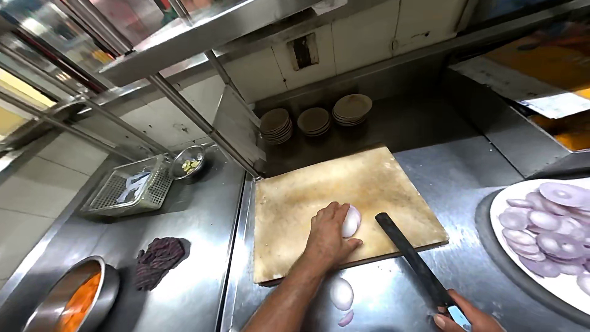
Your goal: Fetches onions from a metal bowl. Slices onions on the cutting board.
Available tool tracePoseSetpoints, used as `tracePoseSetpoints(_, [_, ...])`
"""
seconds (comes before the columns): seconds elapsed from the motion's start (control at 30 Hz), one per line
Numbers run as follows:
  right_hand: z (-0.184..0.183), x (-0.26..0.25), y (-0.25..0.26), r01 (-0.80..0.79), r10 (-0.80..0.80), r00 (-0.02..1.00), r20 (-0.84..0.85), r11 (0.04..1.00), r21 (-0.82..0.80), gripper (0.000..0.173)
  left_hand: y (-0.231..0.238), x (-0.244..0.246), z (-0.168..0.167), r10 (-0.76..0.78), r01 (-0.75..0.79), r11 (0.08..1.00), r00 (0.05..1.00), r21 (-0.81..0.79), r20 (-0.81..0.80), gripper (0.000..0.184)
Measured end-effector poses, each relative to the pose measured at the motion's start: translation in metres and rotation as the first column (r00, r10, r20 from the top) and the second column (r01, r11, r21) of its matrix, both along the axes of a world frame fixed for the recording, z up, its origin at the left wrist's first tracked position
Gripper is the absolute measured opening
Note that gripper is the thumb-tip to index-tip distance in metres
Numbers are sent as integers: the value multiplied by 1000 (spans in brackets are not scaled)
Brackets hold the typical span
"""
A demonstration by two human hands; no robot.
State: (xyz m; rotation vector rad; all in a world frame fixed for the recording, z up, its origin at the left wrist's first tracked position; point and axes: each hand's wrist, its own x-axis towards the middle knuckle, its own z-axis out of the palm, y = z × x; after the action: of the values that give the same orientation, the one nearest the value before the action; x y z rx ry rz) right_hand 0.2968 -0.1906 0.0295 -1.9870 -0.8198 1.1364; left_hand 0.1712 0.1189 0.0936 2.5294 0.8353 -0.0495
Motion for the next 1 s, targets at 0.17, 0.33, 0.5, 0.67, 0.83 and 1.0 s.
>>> tracePoseSetpoints(0.17, [1, -1, -2, 44, -43, 999, -15, 999, 3, 45, 7, 23, 7, -74, 76, 997, 980, 4, -183, 69])
tracePoseSetpoints(0.33, [0, -1, 0, 76, -74, 996, -43, 996, 36, 43, 17, 29, 11, -145, 152, 988, 973, 25, -178, 64])
tracePoseSetpoints(0.5, [1, -1, 0, 103, -100, 993, -70, 994, 33, 42, 27, 5, 27, -110, 108, 994, 988, -24, -104, 66])
tracePoseSetpoints(0.67, [-3, 0, 0, 104, -101, 992, -77, 994, 35, 46, 23, -37, 8, -118, 120, 993, 989, 22, -87, 68])
tracePoseSetpoints(0.83, [-2, 1, 0, 95, -91, 992, -93, 995, 43, 43, 36, -61, 10, 31, -10, 953, 997, -301, 65, 64])
tracePoseSetpoints(1.0, [-5, 1, 0, 96, -92, 992, -88, 994, 43, 42, 45, -64, 20, 194, -207, 925, 978, -319, -72, 53])
